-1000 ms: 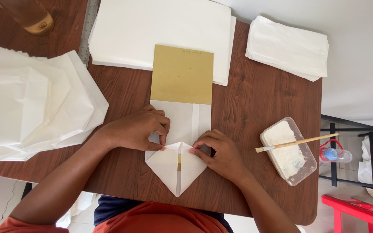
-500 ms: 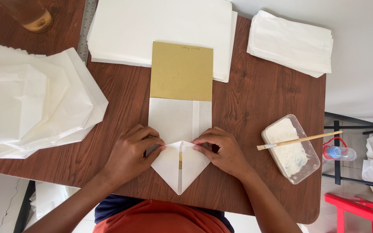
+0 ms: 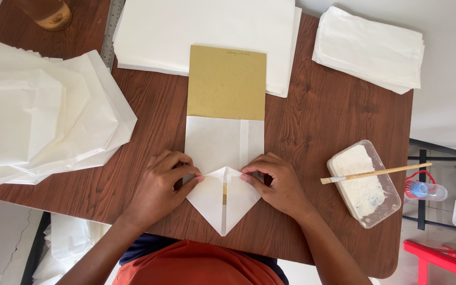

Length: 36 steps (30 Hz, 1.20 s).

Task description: Manually folding paper around a template and applying glue with a brush to construct a bag.

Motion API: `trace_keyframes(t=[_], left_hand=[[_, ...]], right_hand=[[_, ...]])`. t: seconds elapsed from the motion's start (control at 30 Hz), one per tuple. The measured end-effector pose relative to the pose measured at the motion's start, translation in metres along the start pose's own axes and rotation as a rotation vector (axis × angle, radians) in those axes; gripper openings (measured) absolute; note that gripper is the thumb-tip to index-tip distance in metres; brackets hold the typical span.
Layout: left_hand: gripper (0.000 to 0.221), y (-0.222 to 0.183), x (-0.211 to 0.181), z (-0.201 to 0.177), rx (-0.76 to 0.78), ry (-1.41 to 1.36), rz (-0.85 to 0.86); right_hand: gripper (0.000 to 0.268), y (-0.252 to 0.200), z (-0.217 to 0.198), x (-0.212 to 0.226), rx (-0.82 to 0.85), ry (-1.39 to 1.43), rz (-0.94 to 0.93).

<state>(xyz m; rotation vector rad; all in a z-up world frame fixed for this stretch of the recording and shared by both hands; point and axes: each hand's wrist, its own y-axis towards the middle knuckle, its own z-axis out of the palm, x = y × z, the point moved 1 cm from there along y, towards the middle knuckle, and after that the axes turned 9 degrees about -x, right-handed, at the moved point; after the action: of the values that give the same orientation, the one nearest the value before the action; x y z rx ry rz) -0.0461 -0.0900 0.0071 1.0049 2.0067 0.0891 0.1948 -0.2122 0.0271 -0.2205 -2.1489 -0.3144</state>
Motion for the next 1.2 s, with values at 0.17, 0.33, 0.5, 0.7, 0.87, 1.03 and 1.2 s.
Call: trace_keyframes(t=[0.17,0.33,0.5,0.7,0.87,1.03,1.2], left_hand=[[0.005,0.003,-0.007,0.002,0.047,0.034,-0.012],[0.006,0.001,-0.005,0.001,0.042,0.000,-0.034],[0.005,0.000,-0.004,0.004,0.022,-0.021,-0.019],[0.005,-0.004,-0.003,0.007,0.016,0.040,0.061],[0.006,-0.003,-0.005,0.006,-0.029,0.080,0.131],[0.005,0.000,-0.004,0.004,-0.036,0.007,0.087],[0.006,0.000,-0.003,0.006,-0.024,-0.010,0.101]], right_hand=[[0.008,0.002,0.000,0.001,-0.029,-0.042,-0.014],[0.010,0.000,0.000,-0.004,-0.021,-0.032,-0.043],[0.013,0.001,-0.004,-0.002,0.017,-0.017,-0.060],[0.014,0.002,-0.003,0.004,0.015,-0.014,-0.067],[0.013,0.005,-0.001,0.009,-0.014,0.026,-0.095],[0.015,0.005,-0.005,0.003,0.016,-0.046,-0.135],[0.014,0.005,-0.008,-0.002,0.053,-0.038,-0.094]])
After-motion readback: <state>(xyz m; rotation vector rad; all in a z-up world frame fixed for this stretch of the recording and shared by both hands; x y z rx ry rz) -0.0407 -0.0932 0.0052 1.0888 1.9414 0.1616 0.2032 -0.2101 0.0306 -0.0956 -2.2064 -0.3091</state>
